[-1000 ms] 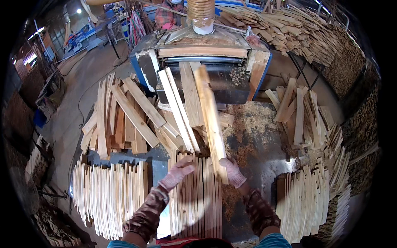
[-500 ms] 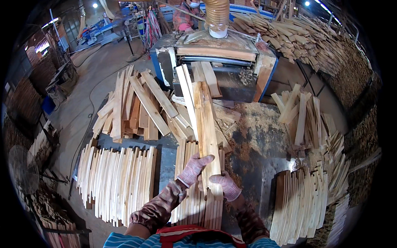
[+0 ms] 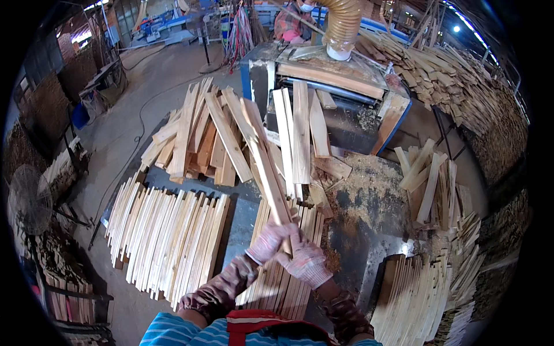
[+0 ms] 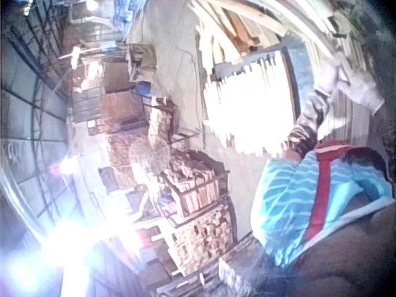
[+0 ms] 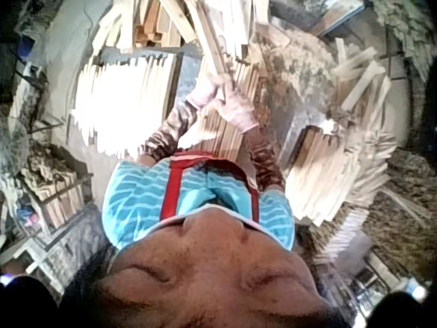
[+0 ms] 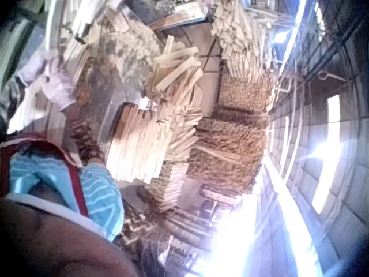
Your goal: The person repeatedly picks up thin wooden planks from a pile, inspects them, and places them into a neat stack. The person also gathers a large stack of planks and carries them to a storage rack in the workshop.
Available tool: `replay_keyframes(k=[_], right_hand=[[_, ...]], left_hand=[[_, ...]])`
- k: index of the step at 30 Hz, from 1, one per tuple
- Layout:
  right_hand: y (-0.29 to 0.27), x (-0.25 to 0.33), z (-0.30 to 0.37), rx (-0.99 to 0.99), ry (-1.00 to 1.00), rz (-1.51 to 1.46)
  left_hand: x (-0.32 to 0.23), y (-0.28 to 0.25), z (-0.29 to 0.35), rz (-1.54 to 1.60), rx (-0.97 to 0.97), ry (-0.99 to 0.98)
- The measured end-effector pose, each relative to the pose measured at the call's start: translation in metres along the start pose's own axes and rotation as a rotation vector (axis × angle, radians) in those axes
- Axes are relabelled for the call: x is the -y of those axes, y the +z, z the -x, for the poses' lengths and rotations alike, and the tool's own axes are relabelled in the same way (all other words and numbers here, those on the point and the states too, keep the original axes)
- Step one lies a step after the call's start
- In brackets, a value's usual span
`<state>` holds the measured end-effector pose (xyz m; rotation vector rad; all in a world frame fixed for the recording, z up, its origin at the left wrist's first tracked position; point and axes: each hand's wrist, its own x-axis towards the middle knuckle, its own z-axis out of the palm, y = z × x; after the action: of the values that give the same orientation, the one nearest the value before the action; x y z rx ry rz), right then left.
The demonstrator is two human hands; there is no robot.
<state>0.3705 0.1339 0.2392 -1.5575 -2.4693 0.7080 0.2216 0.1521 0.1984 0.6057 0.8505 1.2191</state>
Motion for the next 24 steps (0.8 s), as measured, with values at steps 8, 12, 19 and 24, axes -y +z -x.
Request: replay_keyframes(k=[8, 12, 19, 24], right_hand=[[0.025, -0.044, -0.001, -0.146, 0.226, -1.192], [0.051, -0.064, 0.009, 0.014, 0.385, -1.527], [0.052, -0.031, 0.025, 0.033, 0.411, -1.559], [0.061, -0.027, 0.033, -0.068, 0.345, -1.486]], left_hand=[[-0.027, -0.023, -0.009, 0.455, 0.145, -0.040], [-0.021, -0.030, -0.011, 0.431, 0.168, -0.011], [-0.022, -0.023, -0.007, 0.402, 0.167, -0.027], [-0.015, -0.024, 0.001, 0.332, 0.103, -0.038]])
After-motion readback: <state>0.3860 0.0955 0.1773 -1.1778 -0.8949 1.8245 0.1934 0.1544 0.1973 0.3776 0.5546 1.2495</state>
